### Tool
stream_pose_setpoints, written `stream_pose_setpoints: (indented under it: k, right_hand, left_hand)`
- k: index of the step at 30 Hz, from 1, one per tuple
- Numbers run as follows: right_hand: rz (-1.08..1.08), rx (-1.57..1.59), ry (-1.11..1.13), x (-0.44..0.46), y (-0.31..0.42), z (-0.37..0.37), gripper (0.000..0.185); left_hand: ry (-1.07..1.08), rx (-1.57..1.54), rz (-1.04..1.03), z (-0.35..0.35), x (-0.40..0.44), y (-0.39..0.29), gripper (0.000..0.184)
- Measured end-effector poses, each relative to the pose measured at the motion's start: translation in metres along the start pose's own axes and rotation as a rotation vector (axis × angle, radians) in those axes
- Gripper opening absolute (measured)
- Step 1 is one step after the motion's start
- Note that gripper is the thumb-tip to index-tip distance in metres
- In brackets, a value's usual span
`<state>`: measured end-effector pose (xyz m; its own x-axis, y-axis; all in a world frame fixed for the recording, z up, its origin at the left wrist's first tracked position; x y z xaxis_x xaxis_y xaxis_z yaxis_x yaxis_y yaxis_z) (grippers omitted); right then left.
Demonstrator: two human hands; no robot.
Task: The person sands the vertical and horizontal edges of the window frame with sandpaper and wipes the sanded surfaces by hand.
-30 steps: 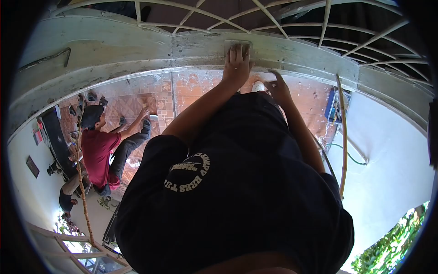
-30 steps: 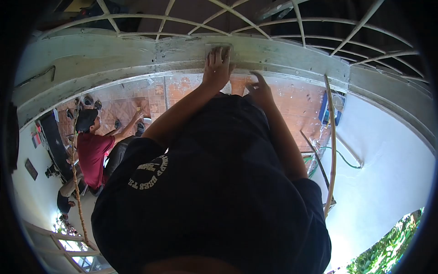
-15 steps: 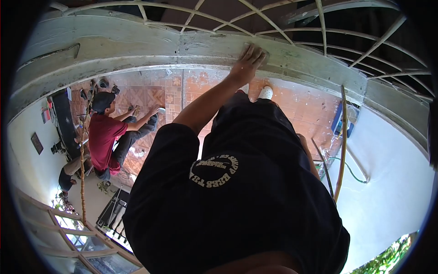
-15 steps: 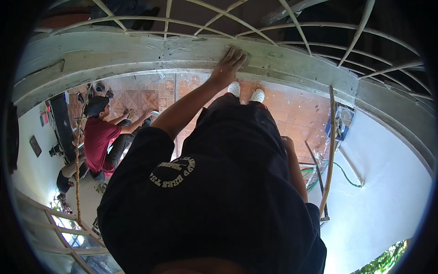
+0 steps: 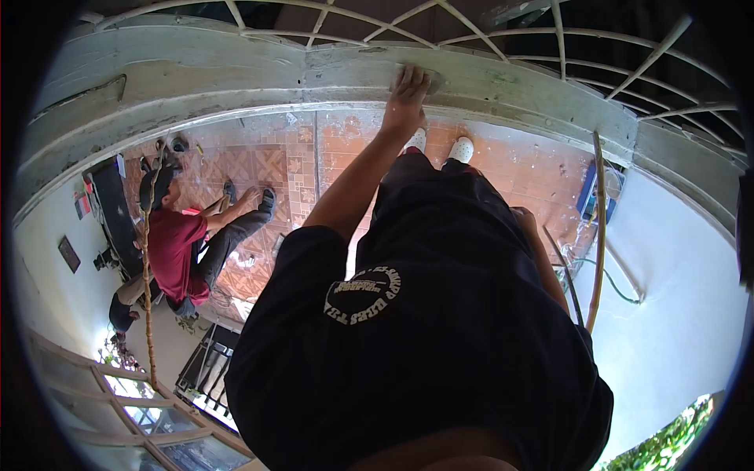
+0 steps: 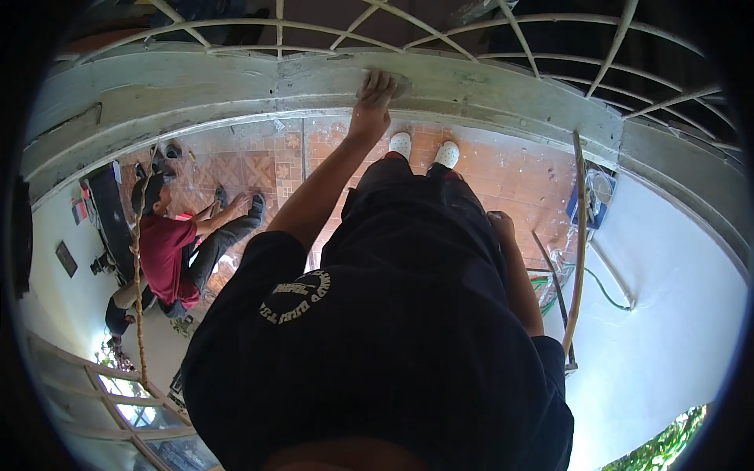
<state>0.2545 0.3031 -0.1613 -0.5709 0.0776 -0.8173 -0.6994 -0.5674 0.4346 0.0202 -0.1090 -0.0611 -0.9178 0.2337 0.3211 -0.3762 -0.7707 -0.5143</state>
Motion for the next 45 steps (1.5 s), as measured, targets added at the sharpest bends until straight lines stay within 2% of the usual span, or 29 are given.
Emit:
stream_pose_setpoints:
  k: [1,3,4,5,7,9,10,11,12,13,15,17,19,20,22,23,25,26,29,31,32,33,35,36,37,39,41,43,45]
  right_hand:
    - [-0.006,-0.003,-0.004,-0.002,0.006,-0.003,0.032]
    - [0.066,-0.225,-0.024,0.0,0.022,-0.014,0.031]
    - [0.058,-0.227,-0.017,-0.007,0.028,-0.016,0.031]
    - [0.042,-0.222,-0.014,-0.009,0.04,-0.018,0.031]
    - [0.01,-0.202,-0.018,-0.013,0.04,-0.033,0.03]
    - [0.009,-0.101,-0.051,-0.008,0.029,-0.043,0.033]
    - [0.0,-0.121,-0.098,-0.018,0.041,-0.047,0.036]
    - [0.006,-0.123,-0.097,-0.018,0.044,-0.053,0.036]
    - [0.043,0.012,-0.103,-0.017,0.042,-0.063,0.036]
    - [0.073,0.149,-0.108,-0.019,0.036,-0.073,0.037]
    - [0.034,0.061,-0.123,-0.005,0.036,-0.08,0.037]
    - [-0.02,-0.015,-0.14,0.0,0.038,-0.081,0.038]
    - [0.067,-0.17,-0.094,0.004,0.051,-0.077,0.04]
    - [0.061,-0.165,-0.098,-0.002,0.053,-0.076,0.04]
    - [0.043,-0.166,-0.122,-0.012,0.058,-0.079,0.042]
    - [0.047,-0.16,-0.122,-0.012,0.06,-0.083,0.042]
    - [0.011,0.088,-0.157,-0.018,0.05,-0.091,0.042]
    - [0.004,0.083,-0.149,-0.02,0.044,-0.096,0.042]
    - [-0.029,0.214,-0.096,-0.005,0.057,-0.089,0.043]
    - [-0.033,-0.089,-0.129,-0.016,0.076,-0.083,0.044]
    - [-0.039,-0.245,-0.141,-0.008,0.069,-0.084,0.045]
    - [-0.047,-0.241,-0.138,-0.012,0.065,-0.083,0.045]
    - [-0.049,-0.215,-0.133,-0.017,0.063,-0.082,0.043]
    - [-0.04,-0.208,-0.135,-0.012,0.056,-0.086,0.043]
    - [-0.016,-0.056,-0.17,-0.006,0.037,-0.092,0.041]
    - [0.007,0.082,-0.187,-0.006,0.022,-0.091,0.04]
    - [-0.019,0.198,-0.086,-0.001,0.025,-0.08,0.038]
    - [-0.063,0.113,-0.051,-0.01,0.049,-0.065,0.04]
    - [-0.106,0.041,-0.025,-0.009,0.054,-0.057,0.041]
  left_hand:
    - [0.0,-0.007,0.001,0.002,-0.005,0.013,0.052]
    - [0.162,0.072,-0.178,0.014,-0.012,0.068,0.057]
    - [0.051,-0.103,-0.025,0.031,-0.018,0.099,0.062]
    - [0.039,-0.048,0.042,0.053,-0.023,0.136,0.063]
    - [0.042,0.154,0.163,0.099,-0.024,0.146,0.058]
    - [-0.055,0.309,0.207,0.068,-0.021,0.124,0.049]
    - [-0.048,0.092,0.309,0.043,-0.02,0.111,0.046]
    - [0.038,-0.035,0.24,0.034,-0.012,0.081,0.043]
    - [0.008,-0.057,0.107,-0.003,-0.02,0.066,0.045]
    - [0.113,0.014,-0.086,0.013,-0.01,0.025,0.047]
    - [0.136,-0.059,-0.152,0.019,-0.014,0.053,0.059]
    - [0.085,-0.017,-0.061,0.041,-0.027,0.122,0.06]
    - [0.17,0.222,-0.063,0.107,-0.025,0.156,0.053]
    - [0.173,0.218,-0.069,0.099,-0.023,0.15,0.053]
    - [-0.038,0.271,0.173,0.068,-0.019,0.123,0.045]
    - [-0.122,-0.009,0.281,0.058,-0.007,0.088,0.04]
    - [-0.072,-0.02,-0.005,-0.013,-0.012,0.069,0.036]
    - [0.096,0.094,-0.144,0.001,-0.002,0.029,0.035]
    - [-0.001,0.013,-0.112,0.004,-0.016,0.094,0.038]
    - [0.108,0.093,-0.047,0.082,-0.015,0.133,0.039]
    - [0.095,0.227,-0.02,0.092,-0.016,0.154,0.046]
    - [0.091,0.356,0.014,0.093,-0.022,0.164,0.053]
    - [-0.035,0.44,0.251,0.059,-0.008,0.12,0.048]
    - [-0.063,0.453,0.22,0.048,0.003,0.094,0.046]
    - [-0.037,0.169,0.208,0.026,0.006,0.09,0.041]
    - [0.064,0.324,-0.045,0.008,0.02,0.051,0.044]
    - [-0.022,0.161,-0.138,0.018,0.014,0.074,0.044]
    - [0.038,0.145,0.036,0.043,-0.008,0.133,0.046]
    - [0.129,0.32,0.215,0.091,-0.017,0.15,0.045]
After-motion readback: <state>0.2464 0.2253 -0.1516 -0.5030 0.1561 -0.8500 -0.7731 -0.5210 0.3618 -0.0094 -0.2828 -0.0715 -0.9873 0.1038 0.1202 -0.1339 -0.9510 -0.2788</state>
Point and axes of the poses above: each hand's wrist, its own x-axis towards the middle knuckle, its own z-axis out of the back of the hand, y = z × x, the point moved 1 cm from there along x, towards the middle knuckle, and after that the axes turned 4 degrees about y, right-handed, at the moved point
